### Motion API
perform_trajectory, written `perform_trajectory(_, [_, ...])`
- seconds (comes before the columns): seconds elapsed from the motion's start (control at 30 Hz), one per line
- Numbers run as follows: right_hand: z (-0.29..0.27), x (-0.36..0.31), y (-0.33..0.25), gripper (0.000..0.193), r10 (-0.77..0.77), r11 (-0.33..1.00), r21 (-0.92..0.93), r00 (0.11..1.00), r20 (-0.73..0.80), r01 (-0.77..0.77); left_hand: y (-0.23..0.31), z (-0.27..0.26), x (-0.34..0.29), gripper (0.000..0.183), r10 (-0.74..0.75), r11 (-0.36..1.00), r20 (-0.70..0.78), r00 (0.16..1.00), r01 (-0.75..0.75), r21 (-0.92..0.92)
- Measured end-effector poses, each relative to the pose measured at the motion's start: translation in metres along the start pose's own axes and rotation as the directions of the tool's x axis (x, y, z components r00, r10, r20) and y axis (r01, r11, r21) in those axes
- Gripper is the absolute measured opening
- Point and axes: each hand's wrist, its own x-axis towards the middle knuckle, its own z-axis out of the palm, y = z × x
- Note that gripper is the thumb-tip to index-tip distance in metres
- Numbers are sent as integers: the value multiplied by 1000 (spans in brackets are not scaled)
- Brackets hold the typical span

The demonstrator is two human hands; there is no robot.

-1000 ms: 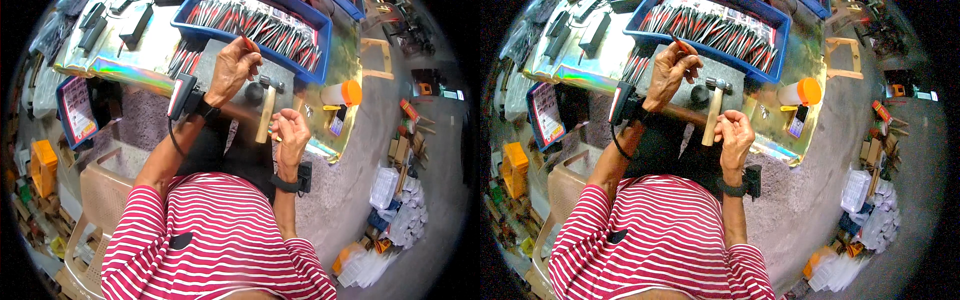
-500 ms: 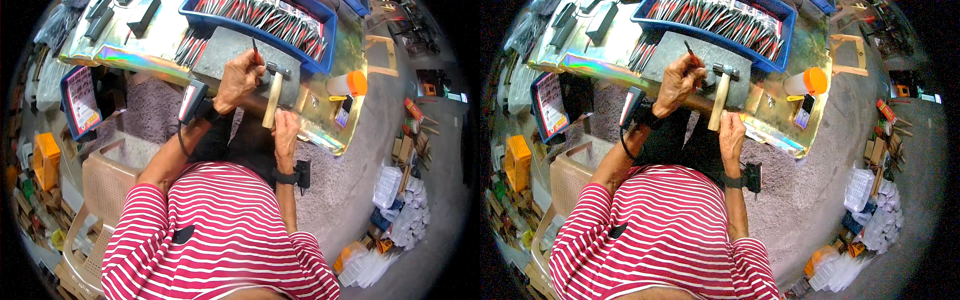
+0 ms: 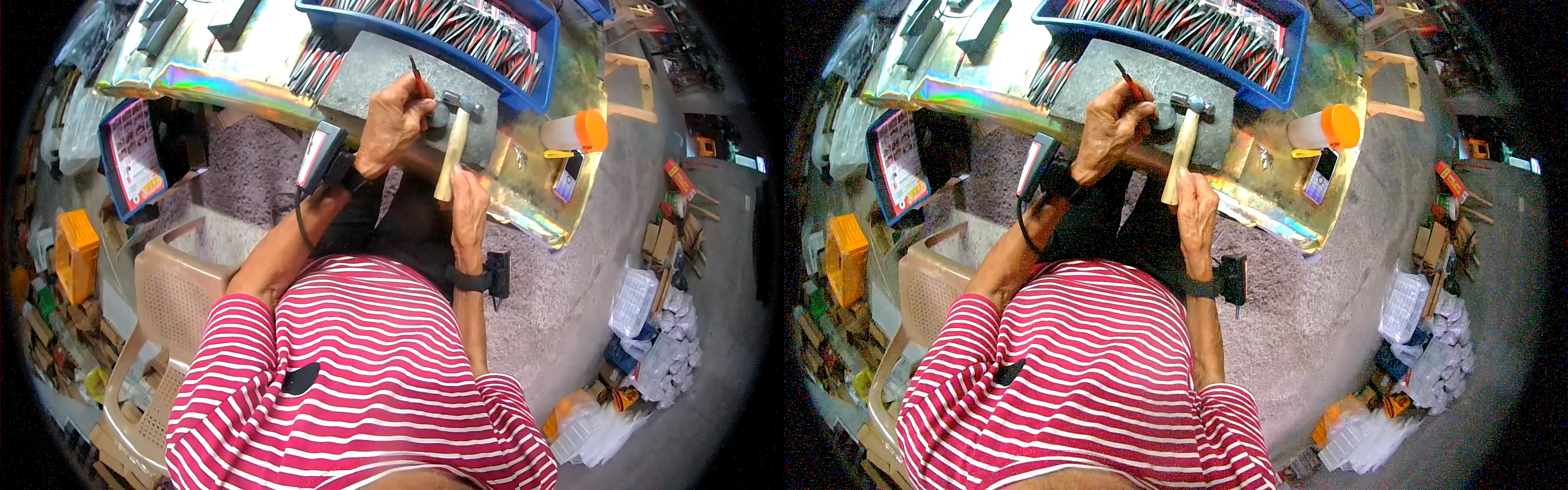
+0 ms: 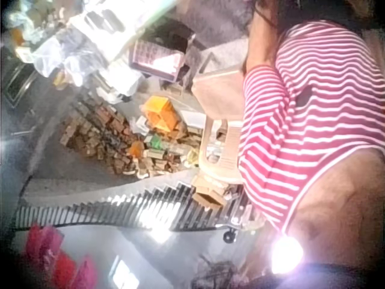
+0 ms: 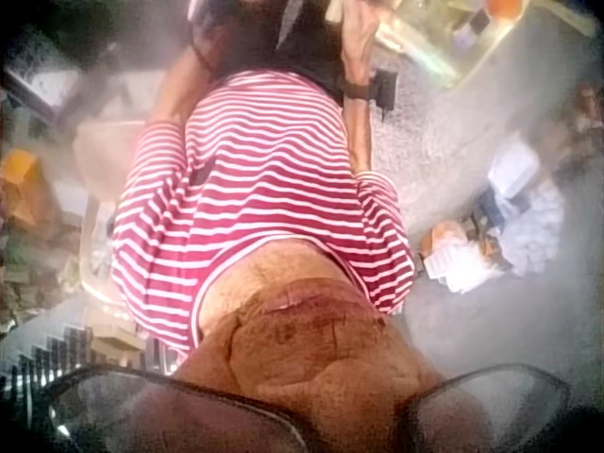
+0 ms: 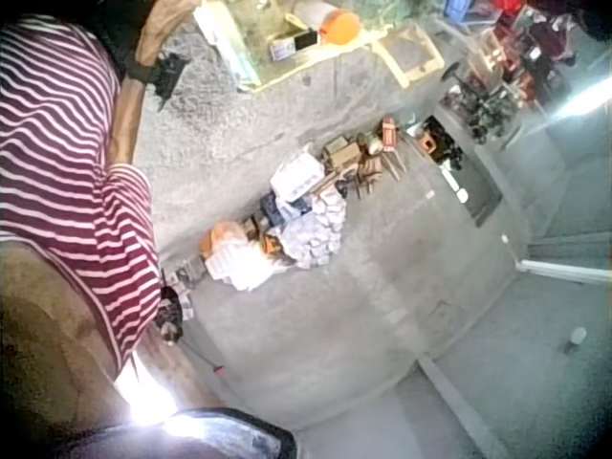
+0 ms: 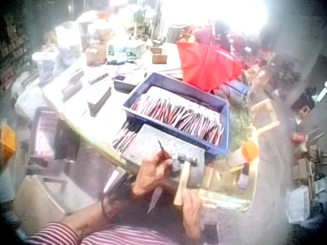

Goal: The person positions thin metal strips on a small anvil and strikes them with a hammer, handling them one at a time and placing them back into a container.

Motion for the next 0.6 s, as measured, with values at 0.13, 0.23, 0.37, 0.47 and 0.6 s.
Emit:
perform_trajectory(0.13, [2,0,1,35,41,999,31,997,71,-43,-2,0,0,5,21,999,2,1000,-21,-31])
perform_trajectory(0.23, [-2,4,8,29,28,999,-36,993,119,-24,0,1,0,5,15,1000,3,1000,-15,3])
perform_trajectory(0.37, [-1,3,5,29,42,999,-15,991,124,-41,-2,2,1,5,30,999,-37,999,-31,-26])
perform_trajectory(0.47, [-1,3,8,29,20,1000,-19,991,130,-17,-2,2,1,5,5,999,-42,999,-7,-51])
perform_trajectory(0.6, [-1,3,8,29,30,1000,4,991,130,-31,-1,2,1,4,-46,995,-31,998,43,-90])
